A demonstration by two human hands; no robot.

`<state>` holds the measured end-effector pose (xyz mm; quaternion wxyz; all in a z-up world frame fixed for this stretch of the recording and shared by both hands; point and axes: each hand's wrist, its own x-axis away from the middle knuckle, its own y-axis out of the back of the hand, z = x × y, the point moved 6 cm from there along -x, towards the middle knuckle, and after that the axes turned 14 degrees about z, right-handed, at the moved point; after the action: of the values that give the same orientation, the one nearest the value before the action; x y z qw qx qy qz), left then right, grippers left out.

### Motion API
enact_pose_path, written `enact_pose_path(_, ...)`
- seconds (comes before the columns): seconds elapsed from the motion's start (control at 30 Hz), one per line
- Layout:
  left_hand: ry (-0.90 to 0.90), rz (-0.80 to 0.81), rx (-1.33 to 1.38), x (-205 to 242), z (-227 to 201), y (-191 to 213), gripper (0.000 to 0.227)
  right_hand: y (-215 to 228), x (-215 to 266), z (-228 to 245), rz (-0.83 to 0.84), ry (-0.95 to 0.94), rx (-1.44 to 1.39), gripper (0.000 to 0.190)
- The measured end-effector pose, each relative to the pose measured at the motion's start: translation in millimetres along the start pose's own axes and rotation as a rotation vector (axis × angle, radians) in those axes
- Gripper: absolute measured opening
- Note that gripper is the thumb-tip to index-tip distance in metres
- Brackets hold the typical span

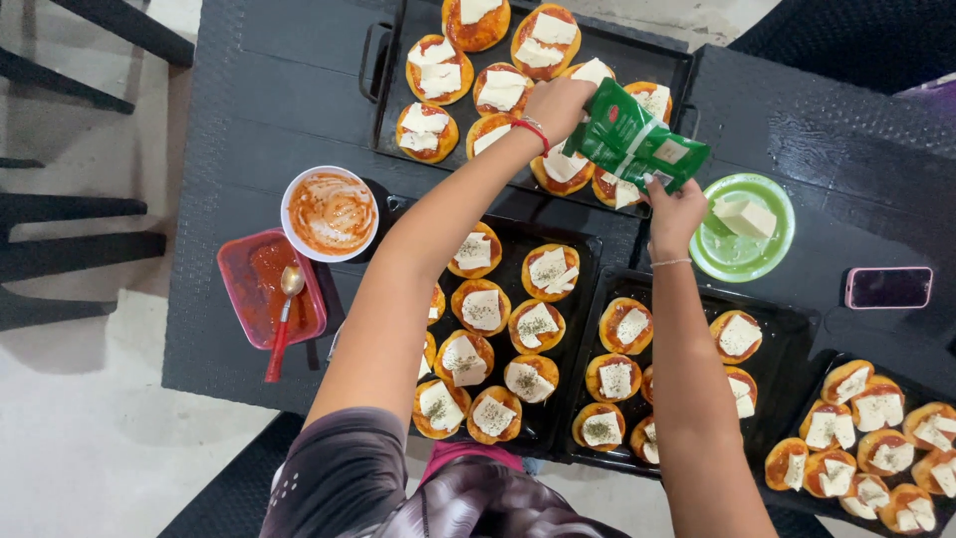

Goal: Preparing mini pizzas by placing cheese slices and sprinkling oregano seasoning across multiple trays.

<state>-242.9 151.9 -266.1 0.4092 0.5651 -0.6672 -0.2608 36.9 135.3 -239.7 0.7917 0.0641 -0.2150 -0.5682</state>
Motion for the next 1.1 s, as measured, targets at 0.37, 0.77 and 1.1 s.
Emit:
enact_pose_path(0.37, -0.030, -0.073, -0.065, 34, 24, 33, 0.027, -51, 32, 34, 0.144, -0.179, -0.310, 0.031)
enact_pose_path(0.77, 0.116, 0.051, 0.062, 87, 76, 69, 0.020, -102, 20, 57, 0.195, -0.081, -0.037, 0.017)
enact_pose_path(1.1, 0.151, -0.227, -0.072, 44, 82, 98, 0.028, -120, -19, 56, 0.148, 0.029, -0.037, 0.025)
